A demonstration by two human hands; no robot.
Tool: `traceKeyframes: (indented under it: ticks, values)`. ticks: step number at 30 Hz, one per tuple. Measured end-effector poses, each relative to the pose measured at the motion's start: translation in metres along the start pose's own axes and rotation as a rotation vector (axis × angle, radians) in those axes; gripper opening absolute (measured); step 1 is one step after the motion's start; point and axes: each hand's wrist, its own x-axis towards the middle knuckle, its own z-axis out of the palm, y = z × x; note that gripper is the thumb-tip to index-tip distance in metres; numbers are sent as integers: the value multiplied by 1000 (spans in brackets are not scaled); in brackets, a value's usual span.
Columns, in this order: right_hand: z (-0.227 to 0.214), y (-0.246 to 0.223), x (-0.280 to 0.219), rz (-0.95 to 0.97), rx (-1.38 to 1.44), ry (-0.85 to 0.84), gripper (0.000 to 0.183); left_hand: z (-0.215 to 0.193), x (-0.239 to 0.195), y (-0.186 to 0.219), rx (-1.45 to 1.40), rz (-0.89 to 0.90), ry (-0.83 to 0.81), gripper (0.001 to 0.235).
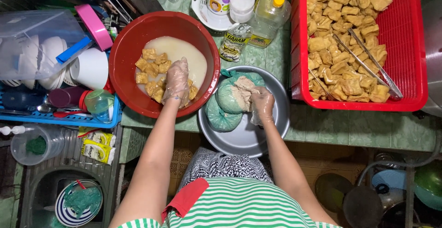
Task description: A person wearing gloves is stuffing fried tofu puffs with a meat-based filling and arranging them in a large metal pot for cooking.
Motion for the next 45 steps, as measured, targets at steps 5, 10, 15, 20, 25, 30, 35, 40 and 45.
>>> traceKeyframes:
  ticks: [5,10,15,20,25,30,35,40,45]
  values:
    - [-2,21,5,-102,161,67,28,-18,-15,16,-269,-129,52,37]
    - [-41,-25,-34,-36,539,38,23,-51,-38,50,-19,-113,-19,28]
    - [-102,-100,-92,257,1195,-117,17,-52,-49,39,-277,-488,50,36]
    - [-97,-80,-82,185,1200,-209,30,-40,-66,46,-788,-547,222,28]
    - [-87,-69,-69,164,1201,-170,23,-29,-56,17,-636,-548,123,35]
    - [-98,-93,-83,192,1207,-114,30,-32,-52,31,-385,-284,203,37]
    - [-102,-105,-90,187,1104,-127,38,-49,-62,63,-623,-342,98,19]
    - [-103,-109,-92,168,1091,-123,38,-50,-61,75,-807,-440,90,32]
    - [-110,-105,-91,111,1080,-135,41,-42,-51,67,-646,-377,89,17]
